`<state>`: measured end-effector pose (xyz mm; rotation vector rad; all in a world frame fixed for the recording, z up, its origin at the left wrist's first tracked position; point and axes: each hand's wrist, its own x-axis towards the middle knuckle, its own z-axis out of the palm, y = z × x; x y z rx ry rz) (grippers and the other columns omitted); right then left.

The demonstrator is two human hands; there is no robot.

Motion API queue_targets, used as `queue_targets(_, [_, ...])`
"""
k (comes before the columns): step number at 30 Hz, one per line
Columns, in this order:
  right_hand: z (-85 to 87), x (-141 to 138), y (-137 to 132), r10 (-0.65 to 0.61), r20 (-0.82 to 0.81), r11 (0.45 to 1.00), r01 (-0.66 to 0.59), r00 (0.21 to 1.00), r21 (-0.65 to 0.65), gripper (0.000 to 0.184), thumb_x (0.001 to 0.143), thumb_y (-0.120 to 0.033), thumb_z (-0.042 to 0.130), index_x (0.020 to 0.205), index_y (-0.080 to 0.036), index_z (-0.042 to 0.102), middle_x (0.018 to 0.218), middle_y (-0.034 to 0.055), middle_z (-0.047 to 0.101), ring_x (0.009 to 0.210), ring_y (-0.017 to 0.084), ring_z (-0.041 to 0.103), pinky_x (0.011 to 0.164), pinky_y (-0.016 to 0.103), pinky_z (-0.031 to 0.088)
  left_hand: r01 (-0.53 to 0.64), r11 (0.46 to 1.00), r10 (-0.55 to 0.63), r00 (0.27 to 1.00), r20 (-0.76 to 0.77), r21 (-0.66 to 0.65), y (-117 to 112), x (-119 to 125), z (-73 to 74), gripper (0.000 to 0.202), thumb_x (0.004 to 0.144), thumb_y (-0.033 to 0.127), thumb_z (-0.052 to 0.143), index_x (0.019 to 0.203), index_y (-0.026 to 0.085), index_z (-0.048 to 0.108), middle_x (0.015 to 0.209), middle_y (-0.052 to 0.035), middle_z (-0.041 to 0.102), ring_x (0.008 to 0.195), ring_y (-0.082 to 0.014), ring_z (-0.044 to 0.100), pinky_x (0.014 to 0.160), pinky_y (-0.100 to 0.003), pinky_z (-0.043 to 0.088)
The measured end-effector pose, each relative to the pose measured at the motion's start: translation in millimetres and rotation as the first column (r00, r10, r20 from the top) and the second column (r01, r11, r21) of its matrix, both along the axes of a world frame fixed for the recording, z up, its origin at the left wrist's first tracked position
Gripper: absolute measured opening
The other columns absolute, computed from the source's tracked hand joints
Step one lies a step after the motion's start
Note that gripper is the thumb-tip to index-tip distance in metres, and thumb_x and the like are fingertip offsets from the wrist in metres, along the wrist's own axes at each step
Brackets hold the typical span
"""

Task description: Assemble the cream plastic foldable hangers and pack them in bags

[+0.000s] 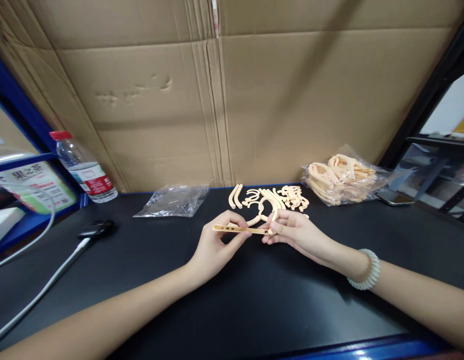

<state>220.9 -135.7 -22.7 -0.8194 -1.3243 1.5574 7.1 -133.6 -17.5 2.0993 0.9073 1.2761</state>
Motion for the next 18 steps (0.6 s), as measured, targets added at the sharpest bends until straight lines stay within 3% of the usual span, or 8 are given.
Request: queue_targets(18, [-4.0,-3.3,-0.4,-0.183,0.096,0.975,0.168,0.978,0.149,0.031,0.071,-0.043,0.075,0.073,-0.018,0.055,0.067,-0.0012,0.063,0.056,0.011,0.062,0.060,0.027,0.051,0.018,0.999,-0.015,0.996,-0.087,0.035,-3.3,0.7,3.0,0.011,0.084,0.028,0.064,0.078,0.020,0.060,0.077,-0.0026,0.063,0.070,-0.0166,0.059,0.065,-0.029,0.047])
